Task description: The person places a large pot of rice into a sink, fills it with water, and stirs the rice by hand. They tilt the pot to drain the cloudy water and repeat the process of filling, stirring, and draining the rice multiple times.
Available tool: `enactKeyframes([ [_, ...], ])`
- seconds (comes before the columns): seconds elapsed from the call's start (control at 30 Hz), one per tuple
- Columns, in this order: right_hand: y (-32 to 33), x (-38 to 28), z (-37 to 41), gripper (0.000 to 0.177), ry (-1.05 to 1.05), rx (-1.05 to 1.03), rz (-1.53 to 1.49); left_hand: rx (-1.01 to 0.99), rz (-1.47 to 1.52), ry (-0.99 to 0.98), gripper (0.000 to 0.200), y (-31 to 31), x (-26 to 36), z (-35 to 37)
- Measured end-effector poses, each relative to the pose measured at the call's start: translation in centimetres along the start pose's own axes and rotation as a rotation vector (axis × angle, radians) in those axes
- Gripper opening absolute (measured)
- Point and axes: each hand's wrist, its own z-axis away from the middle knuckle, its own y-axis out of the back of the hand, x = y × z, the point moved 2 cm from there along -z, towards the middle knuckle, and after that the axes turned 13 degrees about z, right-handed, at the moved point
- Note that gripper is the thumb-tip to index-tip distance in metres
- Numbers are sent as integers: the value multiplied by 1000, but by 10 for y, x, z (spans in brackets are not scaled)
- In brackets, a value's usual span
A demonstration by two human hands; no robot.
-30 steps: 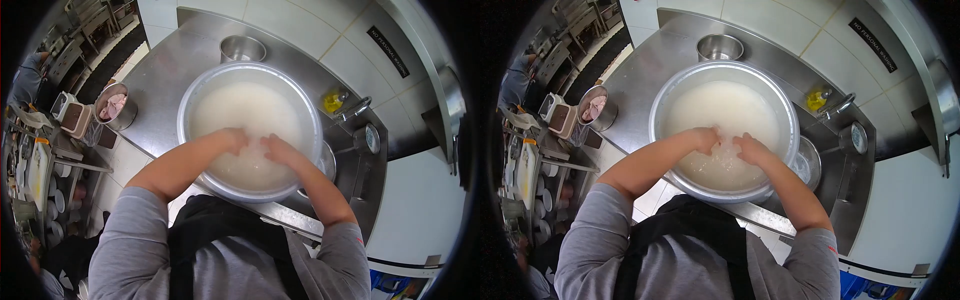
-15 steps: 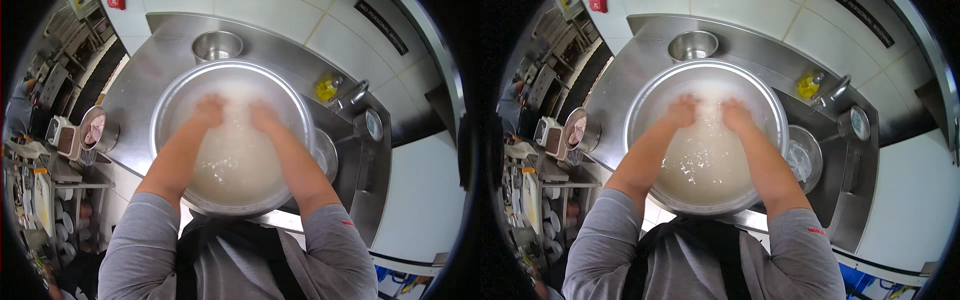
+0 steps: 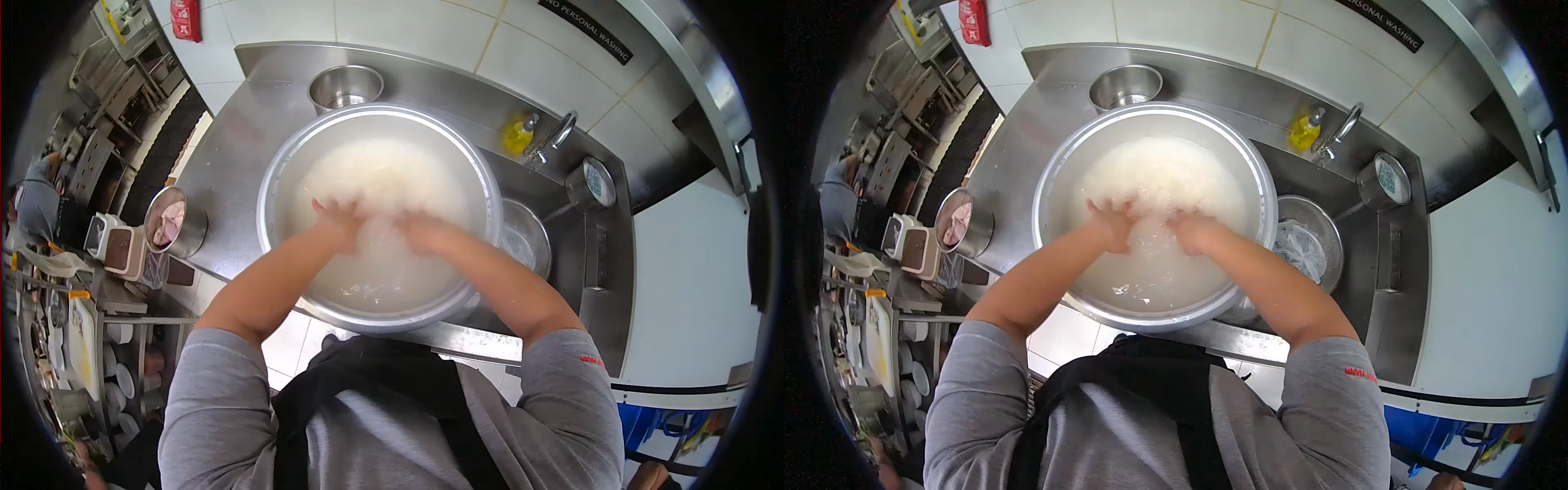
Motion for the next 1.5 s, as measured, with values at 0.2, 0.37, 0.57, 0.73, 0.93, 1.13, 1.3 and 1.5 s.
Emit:
enactKeyframes([
  [0.2,44,23,82,92,-53,-170,-22,-34,-16,136,92,-28,-40,10],
  [0.37,19,-23,77,43,-156,-308,5,-89,196,111,64,-47,9,11],
  [0.57,37,-80,90,27,187,-255,-80,-58,301,-303,42,-69,78,20],
  [0.73,50,-70,104,30,274,-264,-335,-228,298,-542,37,-64,29,28],
  [0.93,65,-56,64,30,49,-61,-289,-206,10,-327,35,-75,-14,17],
  [1.13,84,-118,86,29,279,-8,-271,-81,237,-252,36,-69,4,34],
  [1.3,51,-27,88,28,220,-49,-533,-243,271,-472,36,-57,-1,33],
  [1.5,30,-33,71,21,292,93,-268,352,505,-87,50,-36,-15,30],
])
